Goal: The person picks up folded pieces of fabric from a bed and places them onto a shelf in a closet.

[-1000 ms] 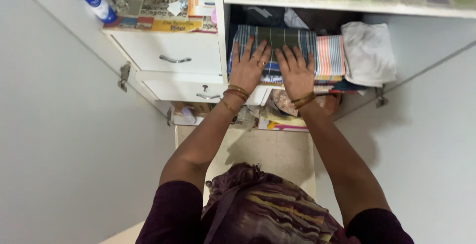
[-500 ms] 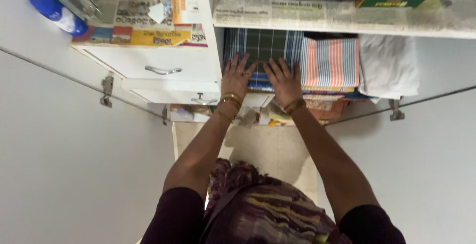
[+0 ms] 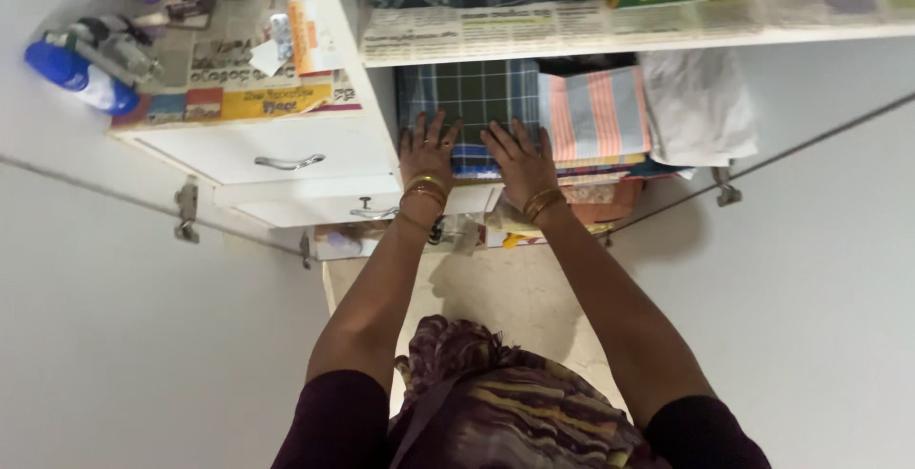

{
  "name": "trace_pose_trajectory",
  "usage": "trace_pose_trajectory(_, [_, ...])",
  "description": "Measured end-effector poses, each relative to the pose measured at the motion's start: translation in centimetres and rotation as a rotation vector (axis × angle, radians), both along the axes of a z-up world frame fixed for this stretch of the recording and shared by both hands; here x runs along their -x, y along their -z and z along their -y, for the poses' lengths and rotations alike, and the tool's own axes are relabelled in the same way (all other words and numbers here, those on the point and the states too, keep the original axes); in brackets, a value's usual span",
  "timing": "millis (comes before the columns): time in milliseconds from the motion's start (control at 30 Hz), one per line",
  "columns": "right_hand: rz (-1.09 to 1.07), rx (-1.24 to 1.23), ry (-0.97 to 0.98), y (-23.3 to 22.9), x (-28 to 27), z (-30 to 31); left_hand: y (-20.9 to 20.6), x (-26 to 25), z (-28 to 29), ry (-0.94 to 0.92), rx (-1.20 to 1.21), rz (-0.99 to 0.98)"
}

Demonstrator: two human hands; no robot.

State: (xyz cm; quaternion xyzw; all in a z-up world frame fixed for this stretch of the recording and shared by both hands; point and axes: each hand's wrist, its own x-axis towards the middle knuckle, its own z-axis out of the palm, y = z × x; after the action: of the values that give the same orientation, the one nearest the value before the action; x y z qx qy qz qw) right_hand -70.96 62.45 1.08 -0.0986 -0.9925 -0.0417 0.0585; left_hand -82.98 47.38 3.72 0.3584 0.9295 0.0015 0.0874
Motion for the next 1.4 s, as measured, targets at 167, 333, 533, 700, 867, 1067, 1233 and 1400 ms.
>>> trace_pose_trajectory(167, [-0.04, 0.078, 0.091, 1.8, -6.1, 0.3, 1.1, -2.9, -1.0, -0.031, 0.028, -0.178])
trace_pose_trajectory(333, [-0.1, -0.025, 0.214, 3.9, -13.6, 1.1, 0.9, -11.5, -3.0, 0.034, -0.03, 0.012])
trace_pose_trajectory(533, [0.048, -0.025, 0.388, 2.2, -26.5, 5.3, 1.1, -24.1, -2.3, 0.357, -0.281, 0.032])
trace_pose_trajectory(700, [-0.127, 0.154, 0.611, 1.7, -39.7, 10.8, 0.7, -36.3, -1.3, 0.622, -0.163, 0.057])
trace_pose_trajectory(867, [-0.139, 0.138, 0.906, 0.9, -52.8, 16.9, 0.2, -49.4, 1.0, 0.893, -0.175, 0.086])
trace_pose_trajectory(1067, [-0.272, 0.118, 1.208, 0.1, -65.8, 25.7, -0.5, -63.0, 5.7, 1.225, -0.177, 0.113])
trace_pose_trajectory(1233, [-0.341, 0.028, 1.435, -0.3, -73.4, 32.9, -0.7, -72.2, 9.6, 1.469, -0.212, 0.175])
trace_pose_trajectory(1400, [-0.397, 0.065, 1.648, -0.4, -78.8, 40.1, 0.0, -79.4, 14.0, 1.724, -0.221, 0.256])
